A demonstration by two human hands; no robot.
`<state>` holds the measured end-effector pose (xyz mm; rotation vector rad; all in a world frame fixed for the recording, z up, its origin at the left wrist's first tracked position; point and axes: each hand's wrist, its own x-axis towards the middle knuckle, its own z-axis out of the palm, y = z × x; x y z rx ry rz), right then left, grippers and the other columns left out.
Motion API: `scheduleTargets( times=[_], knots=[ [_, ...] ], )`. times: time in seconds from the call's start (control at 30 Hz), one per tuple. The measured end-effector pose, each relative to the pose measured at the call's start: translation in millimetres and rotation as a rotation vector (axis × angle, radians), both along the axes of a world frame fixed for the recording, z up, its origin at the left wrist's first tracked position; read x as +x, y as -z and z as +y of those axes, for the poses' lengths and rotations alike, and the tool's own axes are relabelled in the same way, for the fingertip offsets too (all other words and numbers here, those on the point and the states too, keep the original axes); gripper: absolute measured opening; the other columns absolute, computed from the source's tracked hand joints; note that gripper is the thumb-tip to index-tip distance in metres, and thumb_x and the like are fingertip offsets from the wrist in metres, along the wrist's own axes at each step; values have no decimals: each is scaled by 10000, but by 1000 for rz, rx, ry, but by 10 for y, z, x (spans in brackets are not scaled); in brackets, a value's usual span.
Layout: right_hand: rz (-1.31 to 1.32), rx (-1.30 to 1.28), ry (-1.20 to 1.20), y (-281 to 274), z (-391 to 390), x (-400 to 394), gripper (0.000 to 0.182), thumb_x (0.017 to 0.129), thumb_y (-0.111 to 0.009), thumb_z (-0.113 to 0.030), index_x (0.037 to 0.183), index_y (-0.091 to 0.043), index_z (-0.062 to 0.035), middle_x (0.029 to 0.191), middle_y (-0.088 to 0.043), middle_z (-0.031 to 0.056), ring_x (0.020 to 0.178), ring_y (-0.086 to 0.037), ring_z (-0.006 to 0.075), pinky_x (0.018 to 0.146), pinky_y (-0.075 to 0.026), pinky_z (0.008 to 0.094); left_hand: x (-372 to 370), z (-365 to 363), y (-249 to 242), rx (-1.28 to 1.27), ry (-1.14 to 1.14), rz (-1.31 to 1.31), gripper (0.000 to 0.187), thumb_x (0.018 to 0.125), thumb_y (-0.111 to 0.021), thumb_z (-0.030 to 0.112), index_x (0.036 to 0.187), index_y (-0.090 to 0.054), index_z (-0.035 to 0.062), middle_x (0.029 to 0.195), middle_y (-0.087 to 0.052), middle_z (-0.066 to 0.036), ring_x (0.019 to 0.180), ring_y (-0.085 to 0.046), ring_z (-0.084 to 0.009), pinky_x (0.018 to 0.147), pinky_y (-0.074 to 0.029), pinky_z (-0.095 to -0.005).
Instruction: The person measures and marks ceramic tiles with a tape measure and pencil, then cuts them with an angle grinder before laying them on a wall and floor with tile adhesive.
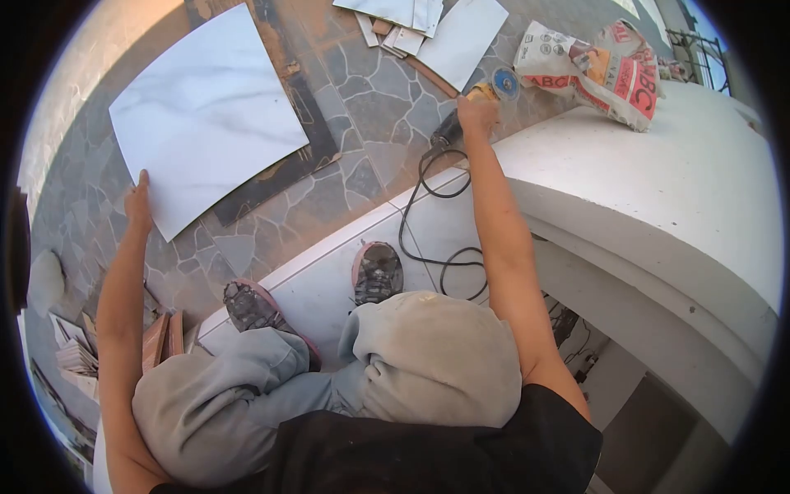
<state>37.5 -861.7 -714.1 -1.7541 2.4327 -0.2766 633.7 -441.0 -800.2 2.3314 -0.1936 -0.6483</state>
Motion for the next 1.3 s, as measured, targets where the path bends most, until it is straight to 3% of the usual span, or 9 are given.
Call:
scheduleTargets(
  times=[0.1, 0.17, 0.37, 0.53, 0.63, 0.77, 0.87, 1.07, 1.3],
  knots=[
    [97, 115, 12, 594, -55, -485, 632, 731, -767, -348, 1131, -570, 100, 1035, -641, 221, 926, -645, 331, 878, -499, 402, 93, 9, -147, 302, 167, -131, 722, 820, -594, 650, 1020, -687, -38, 1016, -691, -181, 951, -654, -295, 831, -487, -388],
    [-583, 134, 142, 859, -90, -584, 708, 672, -839, -350, 1113, -578, 137, 1054, -646, 226, 907, -657, 293, 813, -519, 375, 61, 12, -161, 353, 195, -204, 694, 816, -590, 631, 986, -697, -33, 1001, -695, -186, 945, -658, -305, 839, -485, -397],
    [-330, -11, 250, 944, -77, -369, 538, 665, -826, -218, 983, -611, 158, 999, -652, 192, 880, -647, 254, 773, -521, 352, -6, -76, -443, 339, 179, -64, 511, 790, -638, 440, 924, -697, -49, 960, -699, -206, 911, -672, -339, 833, -488, -392],
    [-675, -24, 259, 148, 302, 20, 418, 680, -788, -155, 955, -613, 107, 911, -654, 143, 772, -657, 239, 685, -529, 355, -27, -147, -406, 292, 248, -101, 454, 775, -665, 310, 1066, -640, -37, 998, -675, -212, 917, -656, -329, 828, -496, -388],
    [-1177, -38, 143, -137, 367, 44, 335, 744, -757, -135, 975, -609, 57, 847, -647, 113, 698, -670, 227, 614, -551, 358, -626, -532, -687, 221, 520, -568, 502, 805, -694, 253, 1239, -554, 42, 1172, -600, -179, 1060, -590, -326, 910, -477, -414],
    [-1620, 17, -180, -1063, 601, 499, 367, 781, -757, -177, 990, -577, 65, 827, -631, 123, 684, -666, 211, 621, -607, 398, -1929, -986, -1121, 74, 1230, -490, 561, 814, -734, 280, 1312, -495, 179, 1367, -427, -152, 1292, -418, -354, 1052, -379, -502],
    [-1741, 254, -310, -1526, 866, 864, 427, 822, -743, -224, 1103, -540, 27, 905, -648, 140, 717, -679, 222, 622, -611, 369, -2192, -1115, -987, 337, 1394, -588, 654, 866, -675, 267, 1442, -377, 183, 1515, -268, -172, 1428, -233, -399, 1086, -270, -666],
    [-1342, 655, -357, -1170, 1252, 1115, 414, 813, -739, -241, 1072, -549, 22, 854, -654, 119, 660, -674, 186, 594, -603, 337, -2130, -1075, -1046, 300, 1353, -531, 635, 903, -629, 201, 1472, -348, 167, 1535, -249, -173, 1431, -223, -417, 1029, -359, -662],
    [-1578, 698, -313, -1035, 1553, 1518, 366, 796, -739, -197, 1030, -572, 28, 828, -657, 110, 637, -670, 182, 588, -601, 332, -1937, -1303, -1041, 359, 1270, -549, 606, 898, -636, 197, 1449, -386, 156, 1502, -345, -133, 1382, -332, -393, 1009, -415, -585]
  ],
)
